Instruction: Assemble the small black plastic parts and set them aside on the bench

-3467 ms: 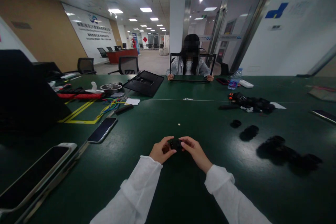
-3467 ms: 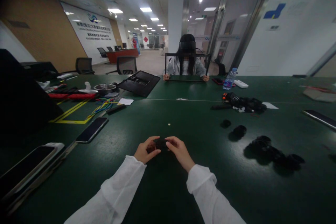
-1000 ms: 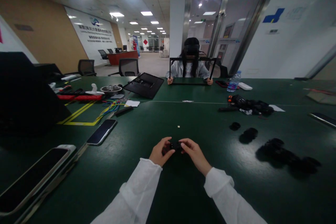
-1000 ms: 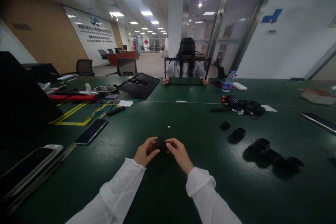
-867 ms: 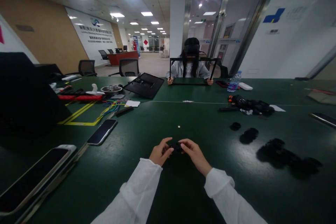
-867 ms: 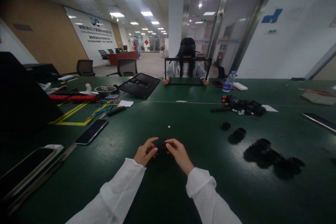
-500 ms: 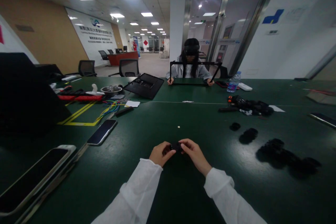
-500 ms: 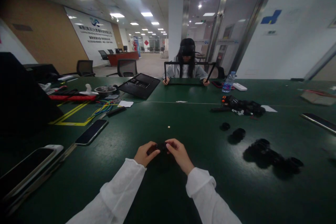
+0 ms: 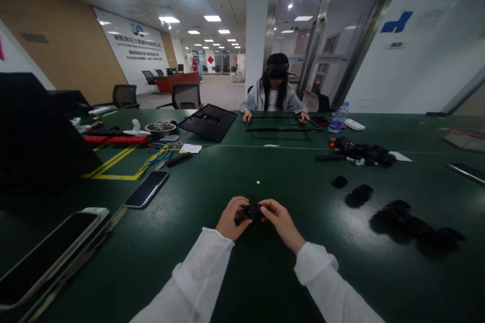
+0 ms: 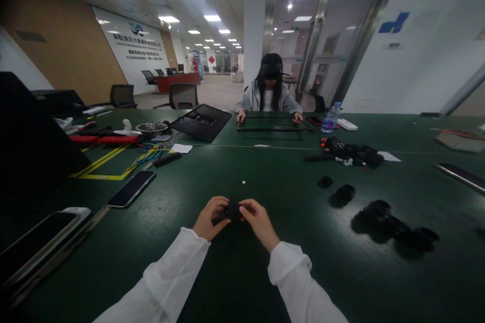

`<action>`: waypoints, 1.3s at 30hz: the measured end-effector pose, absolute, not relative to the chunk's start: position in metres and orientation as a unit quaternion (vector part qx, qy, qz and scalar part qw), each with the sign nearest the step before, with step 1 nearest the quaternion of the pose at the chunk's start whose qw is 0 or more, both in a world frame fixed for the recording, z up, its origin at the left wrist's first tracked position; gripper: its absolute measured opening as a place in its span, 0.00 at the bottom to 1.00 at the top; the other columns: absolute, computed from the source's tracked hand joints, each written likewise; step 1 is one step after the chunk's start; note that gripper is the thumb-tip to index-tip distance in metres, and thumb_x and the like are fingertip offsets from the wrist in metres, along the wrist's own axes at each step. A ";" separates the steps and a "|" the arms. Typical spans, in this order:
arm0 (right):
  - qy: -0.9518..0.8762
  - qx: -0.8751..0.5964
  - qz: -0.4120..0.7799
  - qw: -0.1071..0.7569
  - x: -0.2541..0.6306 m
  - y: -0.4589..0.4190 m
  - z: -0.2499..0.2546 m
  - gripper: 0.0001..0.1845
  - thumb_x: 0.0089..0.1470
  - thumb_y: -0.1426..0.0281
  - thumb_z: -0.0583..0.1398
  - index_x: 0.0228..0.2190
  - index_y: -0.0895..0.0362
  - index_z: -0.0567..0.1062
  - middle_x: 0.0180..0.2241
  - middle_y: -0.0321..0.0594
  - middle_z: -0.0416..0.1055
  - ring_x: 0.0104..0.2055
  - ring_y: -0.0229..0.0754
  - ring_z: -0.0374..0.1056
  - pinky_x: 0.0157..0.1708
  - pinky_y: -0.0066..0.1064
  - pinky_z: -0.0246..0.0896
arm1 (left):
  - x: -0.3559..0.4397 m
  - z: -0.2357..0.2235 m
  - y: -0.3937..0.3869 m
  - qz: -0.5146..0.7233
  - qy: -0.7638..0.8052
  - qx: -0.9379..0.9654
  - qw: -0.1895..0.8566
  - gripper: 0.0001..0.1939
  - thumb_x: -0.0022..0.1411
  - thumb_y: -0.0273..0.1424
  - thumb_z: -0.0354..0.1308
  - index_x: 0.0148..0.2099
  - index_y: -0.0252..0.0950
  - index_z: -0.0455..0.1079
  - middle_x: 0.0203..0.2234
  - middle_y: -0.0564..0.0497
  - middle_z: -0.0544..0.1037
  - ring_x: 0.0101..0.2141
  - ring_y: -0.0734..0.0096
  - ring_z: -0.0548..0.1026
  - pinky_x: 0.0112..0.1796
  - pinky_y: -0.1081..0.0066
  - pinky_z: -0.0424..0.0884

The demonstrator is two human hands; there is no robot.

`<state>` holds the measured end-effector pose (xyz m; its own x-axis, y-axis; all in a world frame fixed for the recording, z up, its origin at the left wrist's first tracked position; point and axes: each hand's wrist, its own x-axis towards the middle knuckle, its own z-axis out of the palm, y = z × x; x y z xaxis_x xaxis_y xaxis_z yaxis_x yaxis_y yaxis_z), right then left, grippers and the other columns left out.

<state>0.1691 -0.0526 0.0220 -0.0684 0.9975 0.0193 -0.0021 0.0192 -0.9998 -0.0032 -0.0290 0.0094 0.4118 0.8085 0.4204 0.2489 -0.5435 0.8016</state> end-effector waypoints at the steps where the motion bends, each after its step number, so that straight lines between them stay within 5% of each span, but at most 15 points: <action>1: -0.521 -0.479 0.514 0.485 0.169 -0.053 0.023 0.12 0.44 0.62 0.56 0.31 0.56 0.69 0.31 0.37 0.66 0.31 0.37 0.63 0.30 0.31 0.61 | -0.003 0.010 -0.029 0.413 0.349 0.775 0.327 0.17 0.48 0.26 0.57 0.43 0.36 0.60 0.42 0.45 0.63 0.30 0.73 0.70 0.27 0.72 0.70; 7: -0.532 -0.471 0.516 0.478 0.170 -0.053 0.022 0.12 0.44 0.63 0.56 0.32 0.56 0.69 0.31 0.36 0.66 0.31 0.37 0.63 0.31 0.31 0.61 | -0.007 0.011 -0.027 0.351 0.403 0.766 0.358 0.15 0.57 0.33 0.46 0.47 0.37 0.58 0.25 0.54 0.68 0.21 0.77 0.69 0.25 0.74 0.68; 12: -0.521 -0.481 0.511 0.486 0.169 -0.053 0.022 0.13 0.44 0.61 0.56 0.32 0.57 0.69 0.31 0.37 0.66 0.30 0.37 0.63 0.30 0.31 0.61 | -0.007 0.006 -0.026 0.324 0.391 0.800 0.321 0.25 0.49 0.32 0.56 0.50 0.39 0.56 0.23 0.57 0.67 0.22 0.76 0.68 0.25 0.75 0.66; 23: -0.528 -0.485 0.507 0.479 0.168 -0.057 0.029 0.11 0.45 0.64 0.56 0.31 0.55 0.69 0.32 0.36 0.66 0.33 0.39 0.64 0.32 0.32 0.62 | -0.006 0.020 -0.030 0.321 0.441 0.789 0.282 0.15 0.53 0.42 0.49 0.33 0.35 0.66 0.21 0.53 0.68 0.22 0.74 0.67 0.23 0.75 0.62; 31: -0.504 -0.526 0.444 0.521 0.187 -0.055 0.032 0.11 0.46 0.63 0.53 0.34 0.51 0.67 0.39 0.38 0.65 0.40 0.42 0.63 0.37 0.34 0.61 | -0.004 0.005 -0.019 0.469 0.504 0.560 0.461 0.19 0.50 0.47 0.49 0.27 0.33 0.63 0.16 0.55 0.67 0.16 0.76 0.67 0.17 0.77 0.61; 35: -0.440 -0.613 0.300 0.583 0.236 -0.044 0.029 0.14 0.44 0.63 0.53 0.36 0.53 0.66 0.40 0.45 0.66 0.41 0.43 0.64 0.36 0.32 0.60 | -0.007 0.003 -0.014 0.510 0.491 0.486 0.512 0.21 0.48 0.48 0.50 0.27 0.32 0.63 0.16 0.54 0.68 0.15 0.78 0.67 0.16 0.78 0.60; 39: -0.428 -0.735 0.036 0.524 0.301 -0.048 0.030 0.19 0.46 0.63 0.50 0.39 0.59 0.66 0.38 0.49 0.67 0.38 0.45 0.64 0.37 0.36 0.57 | -0.008 0.004 -0.013 0.507 0.477 0.477 0.538 0.21 0.49 0.47 0.51 0.28 0.32 0.64 0.16 0.54 0.69 0.16 0.78 0.67 0.17 0.78 0.61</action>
<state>0.3009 -0.0479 0.0299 0.6317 0.6663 0.3963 0.5916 -0.0840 -0.8018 -0.0082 -0.0133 0.0042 0.0326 0.9990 -0.0294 -0.0904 0.0322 0.9954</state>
